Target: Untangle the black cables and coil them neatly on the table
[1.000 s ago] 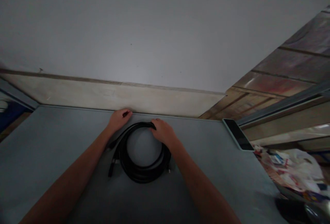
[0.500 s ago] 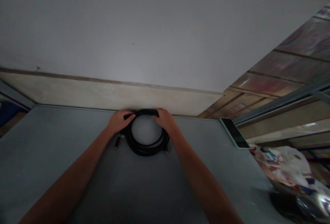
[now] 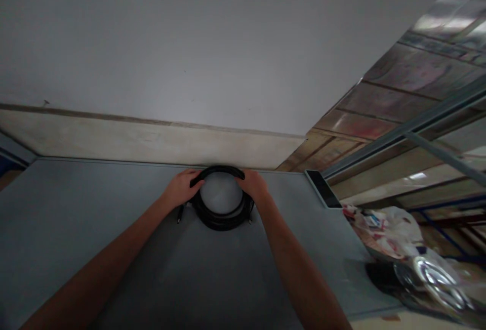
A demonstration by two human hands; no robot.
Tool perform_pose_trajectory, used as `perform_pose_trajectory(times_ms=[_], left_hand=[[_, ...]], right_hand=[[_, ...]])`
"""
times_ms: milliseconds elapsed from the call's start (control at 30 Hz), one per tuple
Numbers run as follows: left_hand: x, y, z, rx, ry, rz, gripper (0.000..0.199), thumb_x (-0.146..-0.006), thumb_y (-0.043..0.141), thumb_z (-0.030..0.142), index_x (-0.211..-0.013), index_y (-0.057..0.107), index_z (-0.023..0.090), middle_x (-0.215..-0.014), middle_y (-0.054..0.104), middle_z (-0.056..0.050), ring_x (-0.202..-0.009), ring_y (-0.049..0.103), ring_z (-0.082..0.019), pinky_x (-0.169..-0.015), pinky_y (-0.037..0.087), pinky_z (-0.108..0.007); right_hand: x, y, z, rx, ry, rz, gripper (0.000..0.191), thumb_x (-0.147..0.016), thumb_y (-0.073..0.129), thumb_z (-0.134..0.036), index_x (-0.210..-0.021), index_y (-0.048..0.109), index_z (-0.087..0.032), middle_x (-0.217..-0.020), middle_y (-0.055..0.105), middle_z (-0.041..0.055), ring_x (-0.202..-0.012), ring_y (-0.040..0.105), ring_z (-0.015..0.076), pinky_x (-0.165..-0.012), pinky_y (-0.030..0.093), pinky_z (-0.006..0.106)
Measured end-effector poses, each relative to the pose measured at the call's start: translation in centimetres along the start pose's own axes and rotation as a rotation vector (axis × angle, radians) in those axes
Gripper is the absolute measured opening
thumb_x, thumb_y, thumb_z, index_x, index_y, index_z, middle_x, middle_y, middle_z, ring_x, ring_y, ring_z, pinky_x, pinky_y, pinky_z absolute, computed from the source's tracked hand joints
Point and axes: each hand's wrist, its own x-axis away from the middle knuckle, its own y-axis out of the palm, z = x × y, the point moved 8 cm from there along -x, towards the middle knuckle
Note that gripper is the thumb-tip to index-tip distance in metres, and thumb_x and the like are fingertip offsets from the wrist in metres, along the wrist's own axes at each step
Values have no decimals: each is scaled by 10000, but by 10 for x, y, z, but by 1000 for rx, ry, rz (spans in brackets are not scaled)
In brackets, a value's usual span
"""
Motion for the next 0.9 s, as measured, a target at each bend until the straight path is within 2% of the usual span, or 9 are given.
perform_pose_trajectory(times_ms=[133, 233, 333, 467, 600, 800, 900], left_hand=[[4, 12, 23, 42, 153, -133, 376, -960, 500, 403, -1238, 693, 238, -1197, 722, -84, -1151, 636, -263, -1042, 456, -395], [6, 18, 34, 37, 243, -177, 363, -978, 466, 411, -1162, 729, 242, -1220, 715, -83, -1138, 644, -262, -1046, 439, -423], [5, 20, 31, 59, 253, -155, 368, -983, 463, 410, -1195, 714, 242, -1279, 689, -71, -1176, 628, -248, -1069, 416, -427], [2, 20, 14, 138, 195, -136, 346, -973, 488, 395, -1173, 725, 241, -1229, 717, -43, -1152, 640, -220, -1060, 437, -389], [-1, 18, 2, 209, 115, -127, 321, -957, 510, 368, -1105, 754, 222, -1155, 747, -47, -1086, 670, -208, -1011, 481, -360], [-3, 17, -1, 246, 84, -141, 306, -948, 509, 337, -1069, 764, 219, -1127, 755, -55, -1070, 679, -201, -1001, 490, -352], [-3, 17, -1, 245, 87, -141, 308, -948, 506, 336, -1071, 763, 218, -1125, 754, -58, -1065, 680, -198, -997, 491, -348]], right_hand=[[1, -3, 38, 41, 69, -12, 315, -907, 599, -385, -1109, 712, -172, -1088, 729, 167, -1031, 675, 316, -865, 504, 400], [1, -5, 72, 75, 138, -36, 324, -914, 582, -394, -1084, 718, -154, -1064, 733, 171, -998, 691, 295, -842, 508, 377], [1, -9, 102, 89, 194, -13, 348, -922, 571, -393, -1098, 721, -133, -1062, 733, 187, -1000, 694, 288, -843, 505, 357], [-4, -15, 129, 82, 203, 18, 396, -916, 590, -401, -1190, 701, -137, -1125, 723, 184, -1046, 687, 297, -875, 504, 363], [-14, -20, 138, 87, 195, 13, 393, -899, 625, -397, -1190, 707, -145, -1124, 726, 175, -1069, 678, 289, -892, 503, 360], [-16, -29, 135, 157, 258, 54, 390, -912, 600, -438, -1152, 703, -148, -1103, 717, 190, -1048, 677, 304, -864, 504, 379], [-15, -32, 119, 169, 125, 118, 377, -936, 574, -365, -1222, 659, -135, -1147, 699, 188, -1078, 657, 289, -907, 484, 372]])
